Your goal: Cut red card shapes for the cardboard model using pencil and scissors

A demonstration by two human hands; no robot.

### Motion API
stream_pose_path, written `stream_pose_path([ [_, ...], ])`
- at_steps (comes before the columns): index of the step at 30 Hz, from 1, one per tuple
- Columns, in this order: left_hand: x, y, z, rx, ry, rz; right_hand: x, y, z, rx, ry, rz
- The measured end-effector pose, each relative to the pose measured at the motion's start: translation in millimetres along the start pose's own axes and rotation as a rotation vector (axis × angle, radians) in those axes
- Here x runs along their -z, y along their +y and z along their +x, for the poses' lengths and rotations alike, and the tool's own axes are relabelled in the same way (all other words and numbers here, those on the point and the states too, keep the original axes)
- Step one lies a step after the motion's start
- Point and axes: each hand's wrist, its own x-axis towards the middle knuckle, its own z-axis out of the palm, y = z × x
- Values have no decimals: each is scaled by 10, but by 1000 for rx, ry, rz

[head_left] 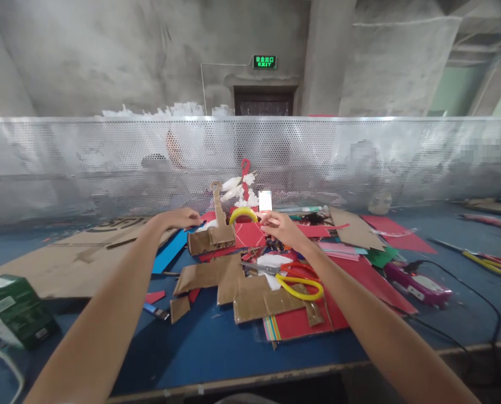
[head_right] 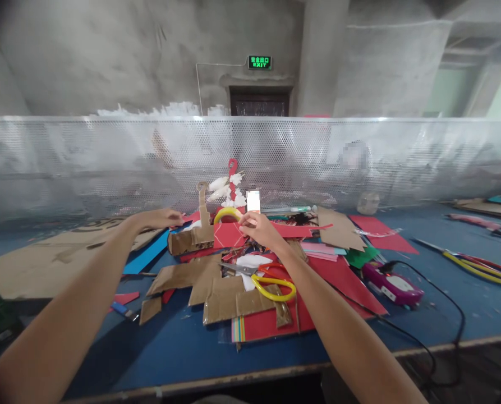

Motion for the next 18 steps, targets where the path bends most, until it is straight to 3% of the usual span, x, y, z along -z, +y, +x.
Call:
stream_pose_path([
  [4, -129, 569, -123, -106, 238, -336, -29, -35, 3, -22, 16, 45],
  [6, -342, 861, -195, -139, 247, -549, -45, -67, 3, -23, 38, 77],
  [9, -726, 1172, -270, -102, 169, -895, -80, -121, -7, -14, 49, 99],
  [11, -940, 1276, -287, -77, 111, -1065, -114, -147, -20, -4, 40, 96],
  [13, -1090, 1313, -284, -56, 126, -1214, -152, -163, -34, 11, 18, 87],
  [18, -1211, 1219, -265, 21, 216, -1218, -163, -196, -52, 32, -36, -1],
])
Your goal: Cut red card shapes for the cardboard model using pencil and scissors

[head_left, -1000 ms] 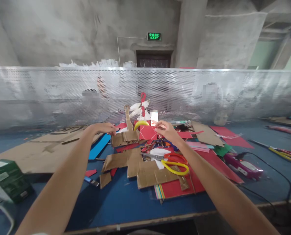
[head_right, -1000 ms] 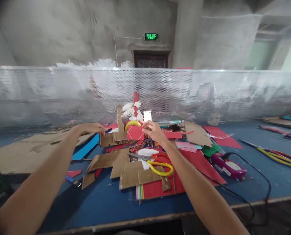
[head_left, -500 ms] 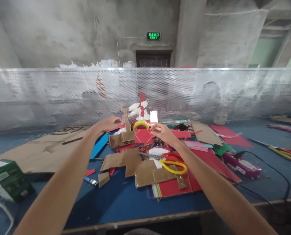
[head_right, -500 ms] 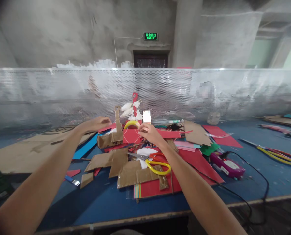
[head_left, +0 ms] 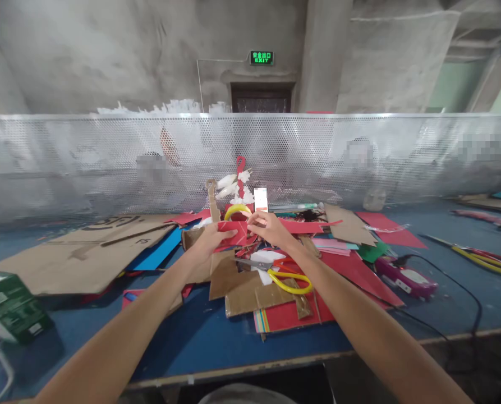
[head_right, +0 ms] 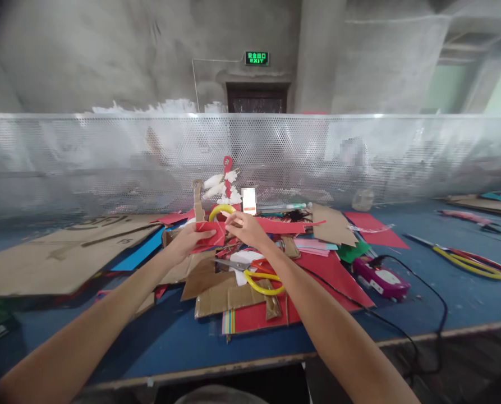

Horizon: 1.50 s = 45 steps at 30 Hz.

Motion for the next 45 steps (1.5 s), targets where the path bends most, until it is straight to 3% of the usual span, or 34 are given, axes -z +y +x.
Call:
stream_pose_path([
  [3, 122, -19, 32, -34, 97, -14, 110, -37, -24, 9, -125, -233],
  [6, 244, -42, 78, -51, 146, -5, 236, -34, -62, -15, -402, -492],
  [10, 336, -91, 140, -113, 146, 51, 260, 83, -88, -20, -574, -603],
  [14, 356, -107, 170, -147, 142, 78, 199, 136, -87, -29, -612, -642],
  [19, 350, -104, 173, -138, 106, 101, 268, -90, -96, -28, -587, -740],
  [26, 267, -97, 133, -96, 188, 151, 350, -312, -290, -381, -806, -725],
  [32, 253, -118, 122, -81, 144, 109, 405, -204, -389, -585, -787, -684],
  [37, 296, -183, 178, -94, 173, 119, 426, -140, -372, -474, -705, -716],
  [42, 305, -194, 174, -75, 192, 88, 351, -190, -341, -355, -810, -902],
  [45, 308, -163, 159, -68, 180, 73, 378, -299, -343, -330, -799, -913],
])
